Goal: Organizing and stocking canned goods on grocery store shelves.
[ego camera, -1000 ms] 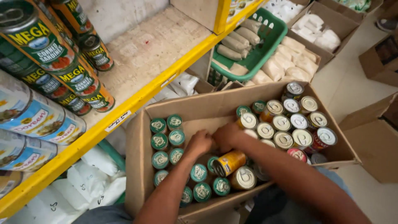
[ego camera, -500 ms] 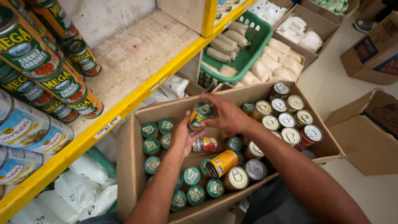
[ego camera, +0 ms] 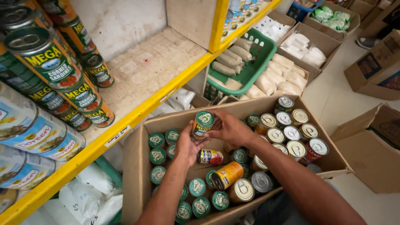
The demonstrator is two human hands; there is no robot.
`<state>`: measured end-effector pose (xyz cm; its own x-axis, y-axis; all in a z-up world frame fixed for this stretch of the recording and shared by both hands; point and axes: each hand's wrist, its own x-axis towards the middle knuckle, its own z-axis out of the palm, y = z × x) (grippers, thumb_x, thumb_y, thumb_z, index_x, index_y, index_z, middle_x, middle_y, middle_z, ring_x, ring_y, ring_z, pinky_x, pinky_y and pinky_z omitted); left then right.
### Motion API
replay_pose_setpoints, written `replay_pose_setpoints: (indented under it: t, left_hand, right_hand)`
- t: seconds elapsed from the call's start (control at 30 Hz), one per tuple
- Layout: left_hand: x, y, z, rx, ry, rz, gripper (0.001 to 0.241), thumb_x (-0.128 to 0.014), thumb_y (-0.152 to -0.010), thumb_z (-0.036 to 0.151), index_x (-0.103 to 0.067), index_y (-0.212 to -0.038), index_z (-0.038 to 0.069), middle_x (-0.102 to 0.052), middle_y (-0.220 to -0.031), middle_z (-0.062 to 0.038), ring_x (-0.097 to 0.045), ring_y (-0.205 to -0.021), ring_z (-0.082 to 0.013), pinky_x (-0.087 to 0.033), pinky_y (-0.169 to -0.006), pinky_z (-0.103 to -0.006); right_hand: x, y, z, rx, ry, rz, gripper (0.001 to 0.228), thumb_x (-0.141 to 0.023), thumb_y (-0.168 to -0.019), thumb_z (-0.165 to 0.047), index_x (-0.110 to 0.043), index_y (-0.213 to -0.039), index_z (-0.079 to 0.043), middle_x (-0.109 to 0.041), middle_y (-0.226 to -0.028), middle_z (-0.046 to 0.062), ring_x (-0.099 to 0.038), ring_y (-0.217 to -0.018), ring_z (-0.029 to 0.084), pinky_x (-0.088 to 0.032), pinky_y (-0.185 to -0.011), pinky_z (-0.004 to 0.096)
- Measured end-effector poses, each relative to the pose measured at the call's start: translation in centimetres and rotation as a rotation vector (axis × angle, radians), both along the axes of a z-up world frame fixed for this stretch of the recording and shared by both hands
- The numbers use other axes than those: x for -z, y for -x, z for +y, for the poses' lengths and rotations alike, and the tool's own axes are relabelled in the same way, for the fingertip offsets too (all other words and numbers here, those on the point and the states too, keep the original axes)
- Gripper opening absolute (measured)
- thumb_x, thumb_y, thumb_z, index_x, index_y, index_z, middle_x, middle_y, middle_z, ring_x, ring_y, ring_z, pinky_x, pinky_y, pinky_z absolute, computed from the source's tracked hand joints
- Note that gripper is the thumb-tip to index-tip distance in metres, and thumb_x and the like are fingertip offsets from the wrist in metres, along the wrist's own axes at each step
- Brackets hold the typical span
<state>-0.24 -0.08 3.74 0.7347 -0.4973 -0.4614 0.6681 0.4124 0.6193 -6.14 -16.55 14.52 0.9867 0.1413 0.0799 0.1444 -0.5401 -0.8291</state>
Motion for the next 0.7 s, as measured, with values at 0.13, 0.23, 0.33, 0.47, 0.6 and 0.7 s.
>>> replay_pose_setpoints:
  t: [0.13,0.23,0.33,0.47,0.6,0.7]
  left_hand:
    - [-0.1,-0.8,0.3,-0.063,0.027,-0.040,0.046,-0.054,-0.100,0.048,-0.066,-0.118,0.008,-0.072,-0.102,-0.010,-0.069,-0.088,-0.0207,-0.057,-0.085,-0.0404]
    - [-1.4,-1.8,1.0,-0.085,0.038,-0.073,0.047,-0.053,-0.098,0.050,-0.067,-0.119,0.010,-0.073,-0.102,-0.007,-0.069,-0.087,-0.0178,-0.058,-0.084,-0.0385]
    - [-3.2,-3.2,2.5,-0.182,0.146,-0.120,0.048,-0.054,-0.097,0.051,-0.067,-0.120,0.012,-0.073,-0.105,-0.004,-0.070,-0.090,-0.0157,-0.056,-0.082,-0.0372]
    - [-6.8,-4.4,4.8,-0.344,0.310,-0.233,0.043,-0.062,-0.100,0.044,-0.066,-0.123,0.009,-0.070,-0.104,-0.009,-0.067,-0.094,-0.0214,-0.056,-0.090,-0.0419]
    - [-8.8,-6.4,6.9,-0.558,0.521,-0.320,0.045,-0.062,-0.098,0.040,-0.063,-0.120,0.000,-0.071,-0.116,-0.014,-0.069,-0.109,-0.0244,-0.054,-0.101,-0.0406]
    - [-9.7,-8.5,7.6,-0.725,0.648,-0.391,0.035,-0.061,-0.098,0.027,-0.061,-0.123,0.002,-0.069,-0.122,-0.015,-0.067,-0.115,-0.0248,-0.052,-0.104,-0.0385]
  right_hand:
    - [1.7,-1.1,0.3,-0.014,-0.075,0.013,0.063,-0.087,-0.079,-0.016,-0.058,-0.134,-0.003,-0.072,-0.113,0.007,-0.069,-0.101,0.015,-0.059,-0.089,0.033]
    - [1.0,-2.4,1.4,-0.049,-0.178,-0.055,0.061,-0.088,-0.082,-0.017,-0.059,-0.133,-0.003,-0.071,-0.115,0.006,-0.067,-0.105,0.014,-0.059,-0.092,0.032]
    - [-0.9,-4.7,3.0,-0.039,-0.131,-0.227,0.066,-0.087,-0.080,-0.017,-0.056,-0.136,-0.004,-0.067,-0.117,0.004,-0.066,-0.104,0.012,-0.057,-0.090,0.031]
    - [-3.4,-8.0,6.0,0.035,-0.181,-0.254,0.065,-0.087,-0.080,-0.016,-0.057,-0.137,-0.005,-0.068,-0.110,0.004,-0.065,-0.097,0.012,-0.057,-0.081,0.030]
    - [-5.8,-12.7,9.8,-0.081,-0.285,-0.367,0.056,-0.081,-0.088,-0.015,-0.056,-0.137,-0.004,-0.069,-0.116,0.005,-0.067,-0.103,0.013,-0.059,-0.085,0.029]
    - [-6.0,-17.2,13.0,-0.108,-0.343,-0.425,0.052,-0.080,-0.088,-0.013,-0.059,-0.135,-0.003,-0.070,-0.117,0.007,-0.069,-0.101,0.016,-0.059,-0.084,0.032]
